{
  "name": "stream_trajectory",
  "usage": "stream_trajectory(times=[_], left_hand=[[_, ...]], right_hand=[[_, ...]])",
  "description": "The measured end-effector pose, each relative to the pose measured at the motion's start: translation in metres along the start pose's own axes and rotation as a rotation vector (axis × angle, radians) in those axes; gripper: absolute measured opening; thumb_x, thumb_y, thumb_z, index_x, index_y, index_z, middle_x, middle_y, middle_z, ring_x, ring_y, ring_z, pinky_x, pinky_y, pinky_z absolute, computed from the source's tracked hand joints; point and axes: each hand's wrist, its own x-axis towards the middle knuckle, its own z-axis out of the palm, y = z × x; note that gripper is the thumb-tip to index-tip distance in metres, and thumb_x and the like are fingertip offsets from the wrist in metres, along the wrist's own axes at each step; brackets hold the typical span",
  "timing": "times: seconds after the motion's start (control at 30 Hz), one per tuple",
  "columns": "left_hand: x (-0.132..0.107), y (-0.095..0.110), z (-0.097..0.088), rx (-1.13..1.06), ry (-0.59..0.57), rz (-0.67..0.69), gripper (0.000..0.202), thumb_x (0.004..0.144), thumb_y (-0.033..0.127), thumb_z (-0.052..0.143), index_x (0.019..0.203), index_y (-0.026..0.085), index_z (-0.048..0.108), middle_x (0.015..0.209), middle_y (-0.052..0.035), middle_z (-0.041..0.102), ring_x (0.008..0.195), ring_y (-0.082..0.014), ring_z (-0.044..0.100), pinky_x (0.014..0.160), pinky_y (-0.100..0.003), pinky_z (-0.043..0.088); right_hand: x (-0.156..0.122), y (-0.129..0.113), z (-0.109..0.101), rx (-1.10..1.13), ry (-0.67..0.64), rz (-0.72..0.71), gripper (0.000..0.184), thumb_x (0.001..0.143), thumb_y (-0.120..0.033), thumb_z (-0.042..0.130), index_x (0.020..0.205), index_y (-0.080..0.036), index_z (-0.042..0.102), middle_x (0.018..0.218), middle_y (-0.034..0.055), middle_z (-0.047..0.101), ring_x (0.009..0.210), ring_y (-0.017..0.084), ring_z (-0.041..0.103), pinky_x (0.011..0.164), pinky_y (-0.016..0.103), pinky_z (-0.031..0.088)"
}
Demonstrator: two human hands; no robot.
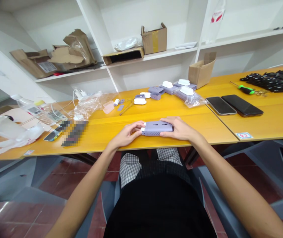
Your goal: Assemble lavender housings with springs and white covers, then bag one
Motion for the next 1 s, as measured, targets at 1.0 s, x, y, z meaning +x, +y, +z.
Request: stream_trajectory(times=[1.0], left_hand=[[0.003,0.002,0.002,0.019,0.055,-0.061,0.024,0.100,0.017,0.063,0.123,0.022,0.067,0.143,-0.0134,0.065,0.115,-0.0229,0.071,0.104,-0.046,0.059]], right_hand=[[-0.001,-0.008,0.006,-0.096,0.015,-0.015,0.073,0.087,-0.063,0.072,0.149,-0.025,0.060,0.144,0.0126,0.068,0.131,0.039,0.063,0.116,0.059,0.044]])
